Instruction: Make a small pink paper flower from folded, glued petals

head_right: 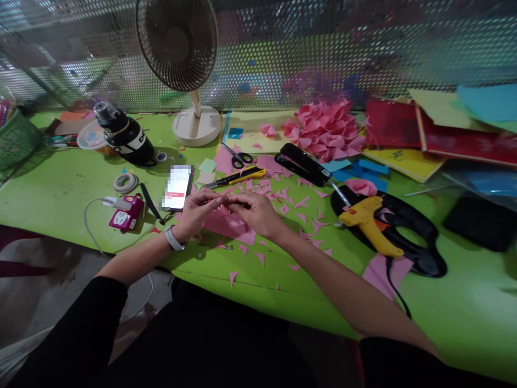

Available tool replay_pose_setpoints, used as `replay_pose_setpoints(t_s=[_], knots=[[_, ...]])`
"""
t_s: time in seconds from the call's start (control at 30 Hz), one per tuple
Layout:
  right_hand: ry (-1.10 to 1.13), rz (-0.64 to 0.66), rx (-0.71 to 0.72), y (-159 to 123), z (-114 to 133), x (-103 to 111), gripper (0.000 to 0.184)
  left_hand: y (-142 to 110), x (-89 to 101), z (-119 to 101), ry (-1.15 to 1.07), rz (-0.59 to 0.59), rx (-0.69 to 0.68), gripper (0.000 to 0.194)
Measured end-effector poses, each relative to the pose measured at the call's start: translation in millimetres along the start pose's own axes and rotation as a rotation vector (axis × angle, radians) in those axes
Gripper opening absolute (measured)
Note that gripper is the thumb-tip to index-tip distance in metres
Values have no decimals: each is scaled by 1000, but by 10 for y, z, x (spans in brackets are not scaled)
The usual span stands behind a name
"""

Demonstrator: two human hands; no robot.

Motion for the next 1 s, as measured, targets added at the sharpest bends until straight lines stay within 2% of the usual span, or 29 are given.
replay_pose_setpoints(t_s=[0.33, 0.5, 0.63, 0.77, 1.0], knots=[[-62, -49, 72, 24, -35, 11, 22, -13, 6, 89, -48, 11, 60, 19], [-49, -32, 46, 18, -6, 3, 23, -11, 10, 100, -87, 12, 29, 16], [-31, -48, -15, -19, 45, -42, 24, -12, 11, 115, -99, -32, -4, 16], [-38, -76, 16, -67, 66, -93, 17, -24, -3, 115, -92, -74, -20, 17], [-35, -41, -2, -51, 18, -75, 15, -25, -8, 80, -23, -40, -78, 14]])
Point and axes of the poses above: each hand's wrist, its own y-axis towards the middle knuckle, its own x-axis out of the back of the hand, z = x × y, the point moved 1 cm from there along y, towards the middle knuckle, and after that the axes turned 14 degrees about -x, right-handed, at the moved point
